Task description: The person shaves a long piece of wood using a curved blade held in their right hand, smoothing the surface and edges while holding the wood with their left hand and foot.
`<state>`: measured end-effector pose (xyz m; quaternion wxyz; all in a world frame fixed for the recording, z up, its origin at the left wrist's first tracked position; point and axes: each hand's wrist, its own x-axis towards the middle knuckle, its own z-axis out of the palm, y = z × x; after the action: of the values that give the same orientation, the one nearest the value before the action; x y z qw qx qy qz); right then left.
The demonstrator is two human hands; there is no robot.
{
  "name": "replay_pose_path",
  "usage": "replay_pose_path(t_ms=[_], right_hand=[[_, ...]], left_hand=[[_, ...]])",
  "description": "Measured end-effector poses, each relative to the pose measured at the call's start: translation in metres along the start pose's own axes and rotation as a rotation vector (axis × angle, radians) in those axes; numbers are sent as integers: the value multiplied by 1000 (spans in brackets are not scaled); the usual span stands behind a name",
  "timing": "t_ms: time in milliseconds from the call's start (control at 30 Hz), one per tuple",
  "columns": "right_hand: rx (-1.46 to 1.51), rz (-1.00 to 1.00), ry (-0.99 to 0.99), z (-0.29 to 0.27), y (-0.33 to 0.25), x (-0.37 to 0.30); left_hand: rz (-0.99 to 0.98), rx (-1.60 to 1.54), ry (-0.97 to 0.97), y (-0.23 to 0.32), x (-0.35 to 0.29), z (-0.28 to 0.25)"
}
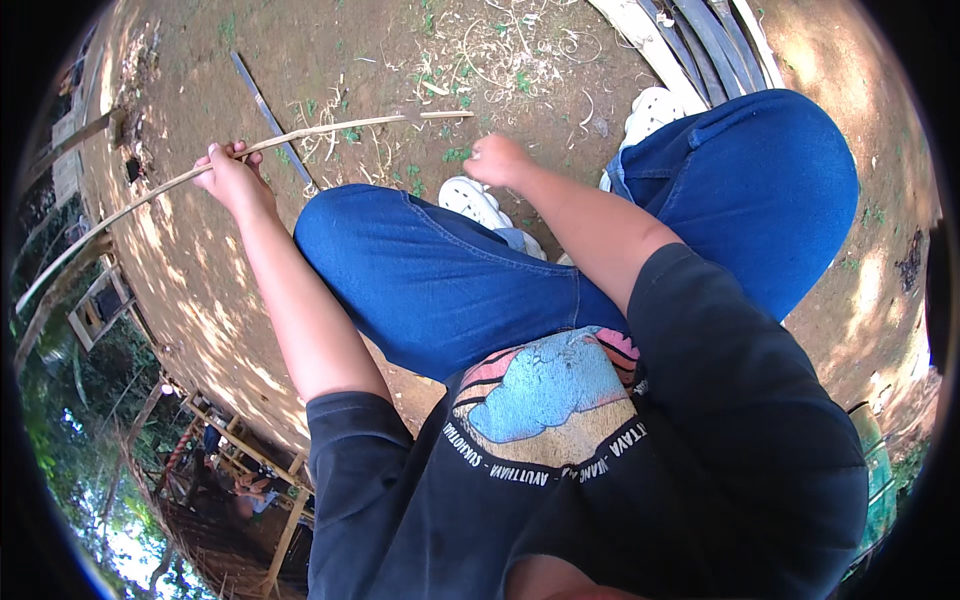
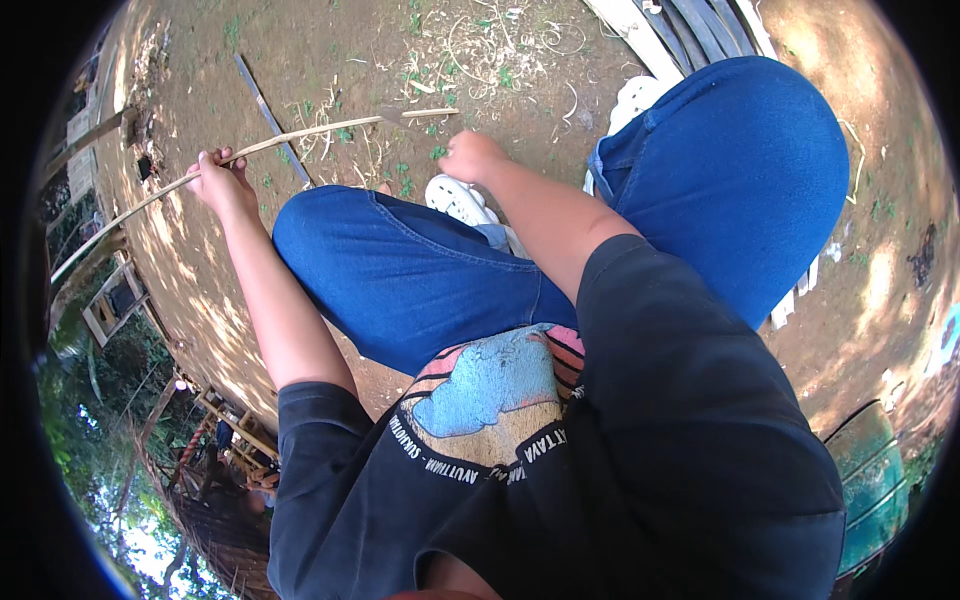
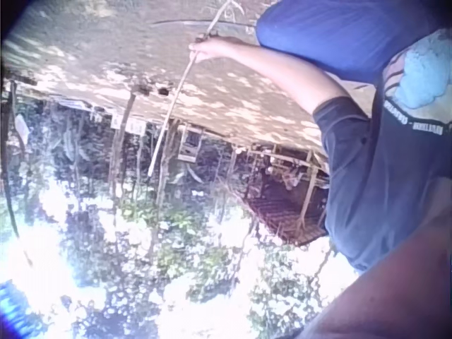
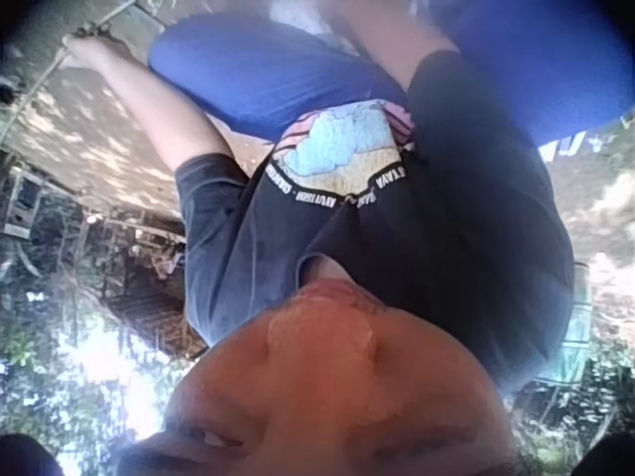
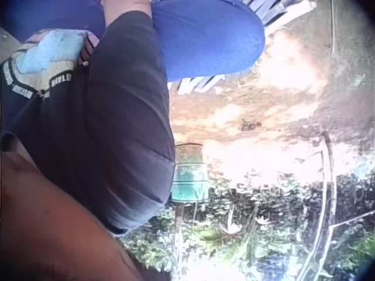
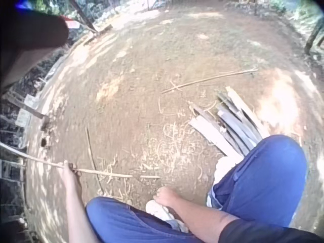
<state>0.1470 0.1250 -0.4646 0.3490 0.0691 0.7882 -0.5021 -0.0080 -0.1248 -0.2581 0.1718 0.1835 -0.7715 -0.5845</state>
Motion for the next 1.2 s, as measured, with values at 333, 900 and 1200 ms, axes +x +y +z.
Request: replay_pose_path(t_ms=[333, 900, 1200], right_hand=[[-76, 64, -30, -7, 20, -2], [83, -117, 20, 6, -25, -19], [21, -88, 12, 15, -2, -6]], left_hand=[[24, -3, -30, 3, 0, 5], [48, 31, -38, 1, -2, 6], [64, 47, -38, 6, 2, 8]])
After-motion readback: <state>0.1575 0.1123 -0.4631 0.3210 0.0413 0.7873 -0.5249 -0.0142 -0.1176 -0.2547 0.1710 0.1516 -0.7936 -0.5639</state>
